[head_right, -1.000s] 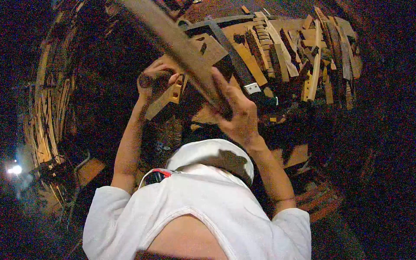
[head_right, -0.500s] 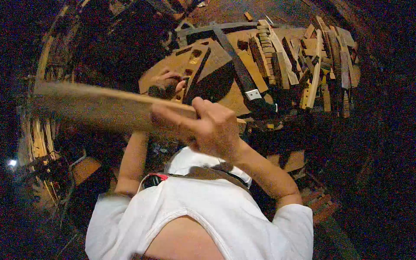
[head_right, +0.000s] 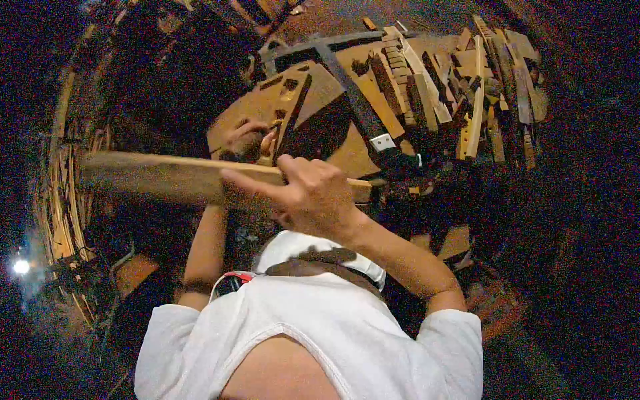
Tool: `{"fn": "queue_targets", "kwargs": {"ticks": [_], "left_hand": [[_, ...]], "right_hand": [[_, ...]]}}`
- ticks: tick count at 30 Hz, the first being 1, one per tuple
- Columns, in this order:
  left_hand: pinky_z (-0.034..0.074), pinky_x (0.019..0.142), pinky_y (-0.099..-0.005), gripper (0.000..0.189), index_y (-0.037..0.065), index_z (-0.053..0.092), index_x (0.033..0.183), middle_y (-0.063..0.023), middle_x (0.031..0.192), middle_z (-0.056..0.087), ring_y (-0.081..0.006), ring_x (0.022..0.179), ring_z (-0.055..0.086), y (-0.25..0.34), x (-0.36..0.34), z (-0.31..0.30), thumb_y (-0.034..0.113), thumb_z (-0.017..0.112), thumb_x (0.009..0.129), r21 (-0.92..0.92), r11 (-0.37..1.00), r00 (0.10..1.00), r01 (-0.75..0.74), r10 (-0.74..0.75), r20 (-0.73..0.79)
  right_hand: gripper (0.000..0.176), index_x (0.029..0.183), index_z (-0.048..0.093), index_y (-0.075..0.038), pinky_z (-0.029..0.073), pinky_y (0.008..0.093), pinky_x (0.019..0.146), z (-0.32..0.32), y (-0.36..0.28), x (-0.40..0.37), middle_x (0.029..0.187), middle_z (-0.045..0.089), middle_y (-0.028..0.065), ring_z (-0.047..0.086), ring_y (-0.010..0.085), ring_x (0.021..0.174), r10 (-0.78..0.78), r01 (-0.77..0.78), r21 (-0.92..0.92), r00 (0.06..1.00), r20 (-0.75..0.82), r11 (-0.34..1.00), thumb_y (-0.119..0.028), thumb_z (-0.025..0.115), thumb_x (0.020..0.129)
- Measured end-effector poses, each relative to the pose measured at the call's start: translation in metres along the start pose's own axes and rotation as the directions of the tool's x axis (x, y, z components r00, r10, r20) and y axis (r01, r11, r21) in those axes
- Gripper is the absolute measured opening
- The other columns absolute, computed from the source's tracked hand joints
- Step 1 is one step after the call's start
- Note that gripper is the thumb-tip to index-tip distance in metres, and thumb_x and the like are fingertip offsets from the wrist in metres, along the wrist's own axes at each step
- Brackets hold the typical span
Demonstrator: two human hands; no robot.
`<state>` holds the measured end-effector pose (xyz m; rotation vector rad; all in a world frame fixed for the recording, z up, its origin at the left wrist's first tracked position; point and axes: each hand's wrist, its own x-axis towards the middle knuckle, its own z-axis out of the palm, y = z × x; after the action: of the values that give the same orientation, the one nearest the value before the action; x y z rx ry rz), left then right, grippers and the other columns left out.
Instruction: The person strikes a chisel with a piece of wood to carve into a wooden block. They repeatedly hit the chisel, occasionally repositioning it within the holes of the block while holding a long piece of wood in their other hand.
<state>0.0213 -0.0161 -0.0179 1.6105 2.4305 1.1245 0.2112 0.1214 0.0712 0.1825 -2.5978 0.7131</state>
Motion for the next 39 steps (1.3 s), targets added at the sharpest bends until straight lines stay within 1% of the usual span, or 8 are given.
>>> {"fn": "queue_targets", "kwargs": {"ticks": [5,9,19,22,26,28,31,39], "left_hand": [[0.054,0.067,-0.0327,0.014,0.009,0.073,0.09,-0.004,0.09,0.065,-0.0198,0.072,0.065,0.012,-0.014,0.013,0.02,0.079,0.085,-0.12,0.956,0.954,0.267,-0.28,-0.107],[0.053,0.065,-0.032,0.013,0.007,0.072,0.09,-0.0051,0.09,0.065,-0.0188,0.072,0.064,0.003,-0.017,0.019,0.015,0.08,0.083,-0.006,0.999,0.986,0.032,-0.033,-0.163],[0.053,0.073,-0.0332,0.013,0.007,0.071,0.093,-0.012,0.098,0.063,-0.0218,0.088,0.063,-0.013,-0.036,0.037,0.015,0.077,0.085,-0.12,0.985,0.974,0.123,-0.143,-0.176],[0.052,0.074,-0.0307,0.025,0.008,0.069,0.105,-0.0098,0.113,0.063,-0.0174,0.1,0.06,-0.033,-0.042,0.04,0.025,0.076,0.089,0.166,0.936,0.941,0.312,-0.28,-0.189],[0.053,0.079,-0.0282,0.026,0.007,0.064,0.114,-0.0046,0.112,0.065,-0.0144,0.096,0.063,-0.017,-0.028,0.003,0.021,0.073,0.094,-0.461,0.868,0.874,0.183,-0.359,-0.329],[0.053,0.077,-0.0296,0.019,0.006,0.068,0.104,-0.0045,0.104,0.068,-0.0151,0.086,0.065,-0.013,-0.012,-0.015,0.017,0.076,0.091,-0.288,0.921,0.902,0.262,-0.339,-0.267],[0.054,0.077,-0.0291,0.015,0.006,0.071,0.092,-0.0051,0.099,0.069,-0.0143,0.085,0.066,-0.017,-0.003,-0.022,0.019,0.078,0.09,-0.232,0.933,0.937,0.275,-0.314,-0.151],[0.054,0.073,-0.0263,0.015,0.005,0.073,0.091,-0.0044,0.092,0.069,-0.014,0.08,0.065,-0.016,0.009,-0.014,0.014,0.083,0.084,-0.3,0.929,0.969,0.218,-0.243,-0.046]], "right_hand": [[0.07,0.137,0.062,-0.037,0.046,0.036,0.049,0.007,0.008,-0.003,0.068,0.044,0.0051,0.053,0.0216,0.053,0.111,-0.111,0.016,0.994,0.011,0.994,-0.021,0.077,0.071],[0.062,0.144,0.052,-0.045,0.049,0.0379,0.049,0.004,0.003,-0.006,0.069,0.047,0.0056,0.056,0.0233,0.053,-0.003,0.003,-0.022,1.0,0.017,1.0,-0.033,0.067,0.086],[0.081,0.148,0.05,-0.034,0.051,0.0402,0.055,0.026,0.014,-0.019,0.076,0.051,0.0078,0.06,0.0259,0.062,0.0,-0.006,0.083,0.997,0.073,0.997,-0.029,0.081,0.073],[0.082,0.149,0.05,-0.027,0.051,0.04,0.056,0.025,0.025,-0.022,0.077,0.053,0.0085,0.061,0.0274,0.063,0.08,-0.064,0.2,0.994,-0.073,0.978,-0.029,0.082,0.074],[0.081,0.152,0.044,-0.03,0.055,0.0419,0.064,0.018,0.053,-0.039,0.089,0.063,0.0129,0.066,0.0308,0.07,0.317,-0.297,0.238,0.947,-0.051,0.925,-0.019,0.078,0.08],[0.075,0.153,0.042,-0.011,0.055,0.0335,0.092,0.014,0.065,-0.048,0.134,0.063,0.0182,0.067,0.024,0.114,0.374,-0.308,0.395,0.922,-0.103,0.866,-0.007,0.075,0.086],[0.074,0.154,0.039,-0.007,0.048,0.0323,0.104,0.01,0.076,-0.059,0.15,0.051,0.0161,0.056,0.0218,0.13,0.506,-0.409,0.476,0.858,-0.09,0.778,-0.005,0.073,0.088],[0.081,0.155,0.039,-0.018,0.051,0.0356,0.098,0.006,0.08,-0.069,0.141,0.059,0.0202,0.063,0.0291,0.123,0.672,-0.542,0.487,0.728,-0.136,0.685,-0.001,0.07,0.082]]}}
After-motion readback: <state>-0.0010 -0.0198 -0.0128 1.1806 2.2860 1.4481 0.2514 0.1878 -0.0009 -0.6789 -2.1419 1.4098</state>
